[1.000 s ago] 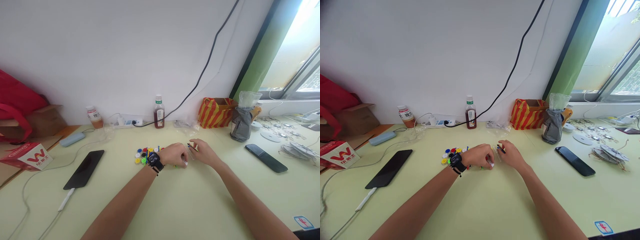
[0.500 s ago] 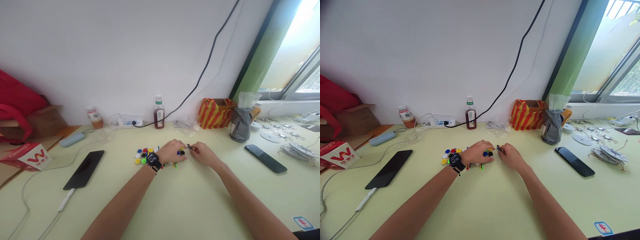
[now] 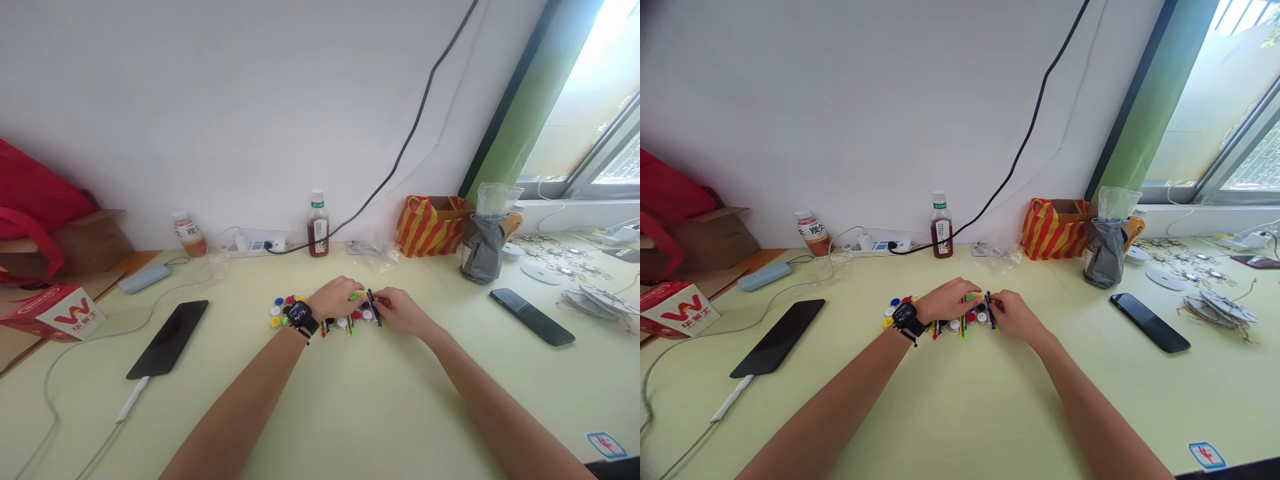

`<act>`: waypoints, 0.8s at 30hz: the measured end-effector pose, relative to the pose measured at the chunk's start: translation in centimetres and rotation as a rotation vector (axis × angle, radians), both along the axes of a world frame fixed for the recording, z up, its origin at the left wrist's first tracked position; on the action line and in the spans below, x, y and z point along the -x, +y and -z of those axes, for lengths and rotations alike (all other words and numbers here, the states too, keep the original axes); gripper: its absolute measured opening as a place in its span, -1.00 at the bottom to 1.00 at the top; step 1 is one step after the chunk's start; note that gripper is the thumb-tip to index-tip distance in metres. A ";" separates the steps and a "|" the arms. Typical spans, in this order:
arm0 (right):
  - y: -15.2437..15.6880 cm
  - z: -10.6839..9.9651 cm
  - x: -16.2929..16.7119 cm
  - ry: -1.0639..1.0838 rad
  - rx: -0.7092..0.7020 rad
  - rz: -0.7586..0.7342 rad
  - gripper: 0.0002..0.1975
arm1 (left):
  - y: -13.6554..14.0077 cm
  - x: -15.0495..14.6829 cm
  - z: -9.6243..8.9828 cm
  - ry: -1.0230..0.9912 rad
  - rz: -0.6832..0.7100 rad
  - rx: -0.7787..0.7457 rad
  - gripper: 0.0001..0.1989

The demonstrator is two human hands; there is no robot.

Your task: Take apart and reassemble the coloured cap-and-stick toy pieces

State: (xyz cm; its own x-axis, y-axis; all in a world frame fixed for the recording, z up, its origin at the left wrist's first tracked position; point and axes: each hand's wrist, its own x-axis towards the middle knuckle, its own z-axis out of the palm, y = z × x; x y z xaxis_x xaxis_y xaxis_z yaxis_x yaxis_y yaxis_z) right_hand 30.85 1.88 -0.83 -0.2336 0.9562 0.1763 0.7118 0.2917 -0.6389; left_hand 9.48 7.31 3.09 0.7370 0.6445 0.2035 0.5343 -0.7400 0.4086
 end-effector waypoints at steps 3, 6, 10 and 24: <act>0.1 0.2 0.1 0.056 0.033 -0.006 -0.79 | 0.2 0.2 -0.2 0.025 -0.007 0.020 -0.70; 0.2 0.3 0.1 0.057 0.027 -0.002 -0.80 | 0.2 0.2 -0.2 0.029 -0.002 0.025 -0.73; 0.2 0.5 -0.1 0.035 0.007 0.007 -0.76 | 0.1 0.2 -0.3 0.013 0.004 0.030 -0.74; -1.0 -0.9 0.8 -0.017 -0.168 -0.165 -0.71 | 0.6 1.2 -0.9 0.070 -0.002 0.017 -0.62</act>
